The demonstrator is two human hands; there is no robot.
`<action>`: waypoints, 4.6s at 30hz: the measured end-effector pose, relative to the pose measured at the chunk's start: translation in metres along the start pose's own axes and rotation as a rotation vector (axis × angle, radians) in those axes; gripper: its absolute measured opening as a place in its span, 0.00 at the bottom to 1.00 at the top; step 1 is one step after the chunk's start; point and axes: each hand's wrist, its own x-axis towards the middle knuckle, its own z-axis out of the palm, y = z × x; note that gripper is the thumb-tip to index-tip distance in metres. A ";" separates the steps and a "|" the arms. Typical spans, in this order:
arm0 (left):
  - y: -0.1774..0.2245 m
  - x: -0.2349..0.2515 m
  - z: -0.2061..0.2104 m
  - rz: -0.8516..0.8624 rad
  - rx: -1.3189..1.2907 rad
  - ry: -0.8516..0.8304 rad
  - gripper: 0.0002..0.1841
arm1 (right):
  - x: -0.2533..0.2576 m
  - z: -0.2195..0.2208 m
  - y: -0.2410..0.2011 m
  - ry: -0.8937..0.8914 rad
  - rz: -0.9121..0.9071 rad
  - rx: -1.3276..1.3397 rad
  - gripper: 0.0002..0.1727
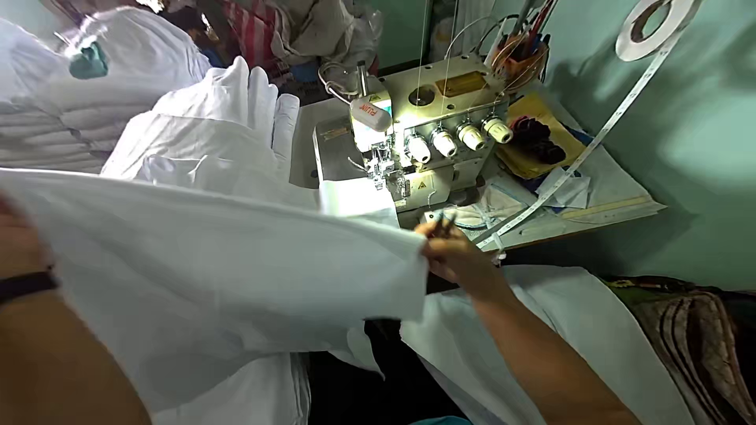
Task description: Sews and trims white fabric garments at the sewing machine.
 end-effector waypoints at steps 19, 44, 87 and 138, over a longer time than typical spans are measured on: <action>-0.029 -0.260 0.111 1.103 0.018 -1.222 0.10 | -0.035 0.024 0.059 0.441 0.240 -0.306 0.09; -0.029 -0.242 0.156 0.906 -0.113 -1.356 0.07 | -0.039 0.013 0.064 0.479 0.110 -0.598 0.06; 0.004 -0.201 0.176 0.372 0.040 -0.913 0.39 | 0.018 -0.001 0.065 0.362 -0.465 -1.012 0.09; -0.070 -0.309 0.107 1.385 0.189 -0.866 0.08 | 0.014 -0.026 0.066 0.923 -0.146 -0.377 0.10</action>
